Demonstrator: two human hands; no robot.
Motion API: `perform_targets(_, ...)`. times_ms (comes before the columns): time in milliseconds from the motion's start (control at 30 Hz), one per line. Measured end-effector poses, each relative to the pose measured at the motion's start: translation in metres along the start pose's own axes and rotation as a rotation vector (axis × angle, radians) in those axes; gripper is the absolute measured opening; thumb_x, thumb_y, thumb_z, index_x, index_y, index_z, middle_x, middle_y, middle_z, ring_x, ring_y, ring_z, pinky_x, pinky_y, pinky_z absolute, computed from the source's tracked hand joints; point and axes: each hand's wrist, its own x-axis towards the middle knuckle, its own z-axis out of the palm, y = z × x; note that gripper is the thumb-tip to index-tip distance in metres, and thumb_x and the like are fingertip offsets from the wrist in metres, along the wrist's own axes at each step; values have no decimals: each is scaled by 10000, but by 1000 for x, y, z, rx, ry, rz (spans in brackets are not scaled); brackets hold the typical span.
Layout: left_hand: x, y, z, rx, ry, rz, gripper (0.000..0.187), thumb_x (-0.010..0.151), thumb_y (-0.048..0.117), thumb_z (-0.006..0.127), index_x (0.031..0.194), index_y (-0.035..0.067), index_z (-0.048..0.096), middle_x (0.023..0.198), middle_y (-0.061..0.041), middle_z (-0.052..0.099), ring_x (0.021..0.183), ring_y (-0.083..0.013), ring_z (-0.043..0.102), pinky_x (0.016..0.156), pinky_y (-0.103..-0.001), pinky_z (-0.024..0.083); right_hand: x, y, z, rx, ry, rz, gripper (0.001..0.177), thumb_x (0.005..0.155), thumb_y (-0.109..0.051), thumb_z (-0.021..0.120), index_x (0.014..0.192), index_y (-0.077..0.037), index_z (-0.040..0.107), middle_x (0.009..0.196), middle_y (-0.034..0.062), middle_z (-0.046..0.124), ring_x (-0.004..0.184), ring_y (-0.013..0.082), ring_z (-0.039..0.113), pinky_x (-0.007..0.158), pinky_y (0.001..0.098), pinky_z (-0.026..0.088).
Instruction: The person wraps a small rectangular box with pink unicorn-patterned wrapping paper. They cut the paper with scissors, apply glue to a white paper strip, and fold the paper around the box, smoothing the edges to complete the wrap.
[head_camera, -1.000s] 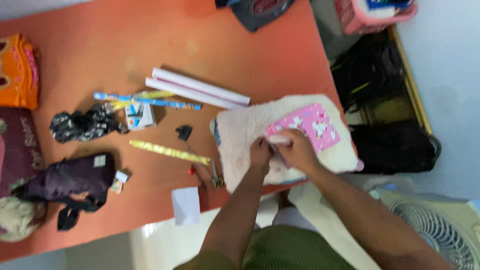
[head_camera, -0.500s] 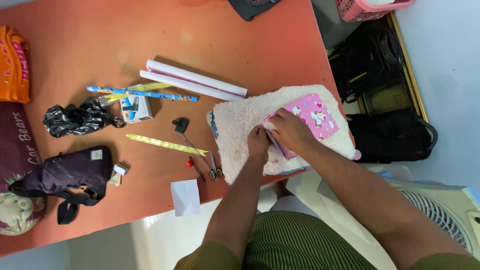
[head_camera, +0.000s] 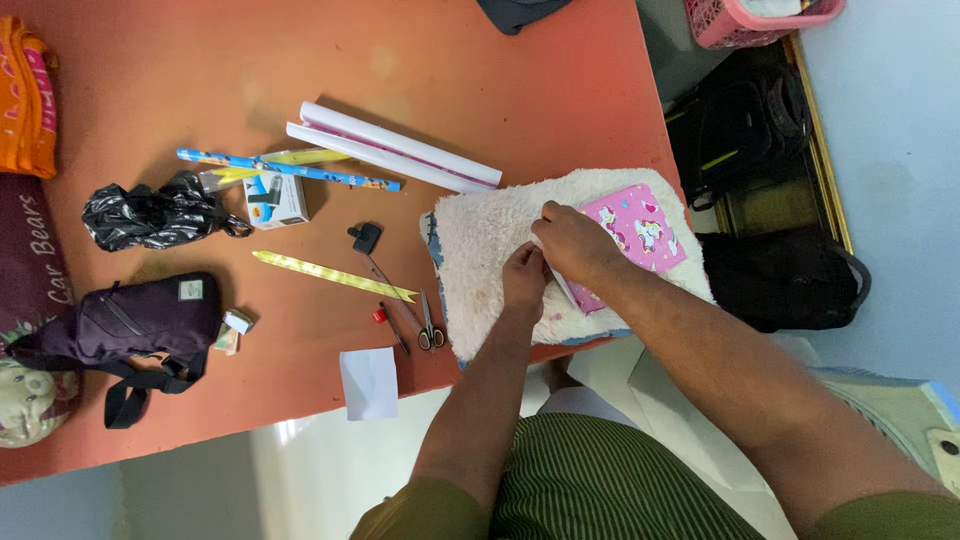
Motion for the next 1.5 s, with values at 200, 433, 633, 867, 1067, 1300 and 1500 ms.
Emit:
perform_targets(200,1,1,-2,-126,14,-23,380,991,53,453,1330,-34,601,1009,-95,684,826,-150,643,740,-300,561,-12,2,8,15,-38,22,171,849,-116,666,976,-12,714,1083,159,613,982,338,666,811,455,568)
perform_targets(433,0,4,-1,-172,0,-28,415,961,41,407,1323,-42,592,1073,-109,707,886,-179,682,759,-310,572,-30,3,19,13,-86,109,180,854,-125,669,975,3,709,1131,179,615,987,350,676,837,458,570)
perform_targets(633,0,2,-3,-192,-56,-28,432,959,27,359,1313,-60,591,1057,-109,718,878,-164,691,754,-291,567,-53,5,22,22,-103,108,278,819,-112,686,1071,5,678,1110,190,618,970,376,672,840,478,560)
perform_targets(867,-11,12,0,-171,-57,-45,441,972,125,364,1312,-10,611,1029,-90,703,842,-162,665,748,-317,565,-37,5,16,85,6,61,241,809,-138,713,1010,-7,690,1101,183,605,985,376,662,829,470,560)
perform_targets(1067,-24,25,4,-158,9,-116,355,1029,231,465,1241,-6,623,1029,-79,686,869,-166,634,800,-336,530,-8,1,9,74,25,76,158,888,-121,684,1000,-8,691,1096,184,599,966,376,667,802,471,569)
perform_targets(1300,-23,17,-1,-126,6,-116,391,1011,256,454,1247,-2,630,1029,-66,690,861,-147,625,800,-311,528,-6,-1,11,36,-48,96,169,871,-101,657,995,7,690,1120,190,598,963,369,675,808,464,577)
perform_targets(1500,-15,11,-9,-127,-74,-33,483,1008,230,430,1369,-18,632,1060,-62,696,838,-139,581,728,-306,478,-38,-5,27,23,-88,130,193,887,-69,622,1052,4,689,1183,204,613,1004,380,670,844,494,561)
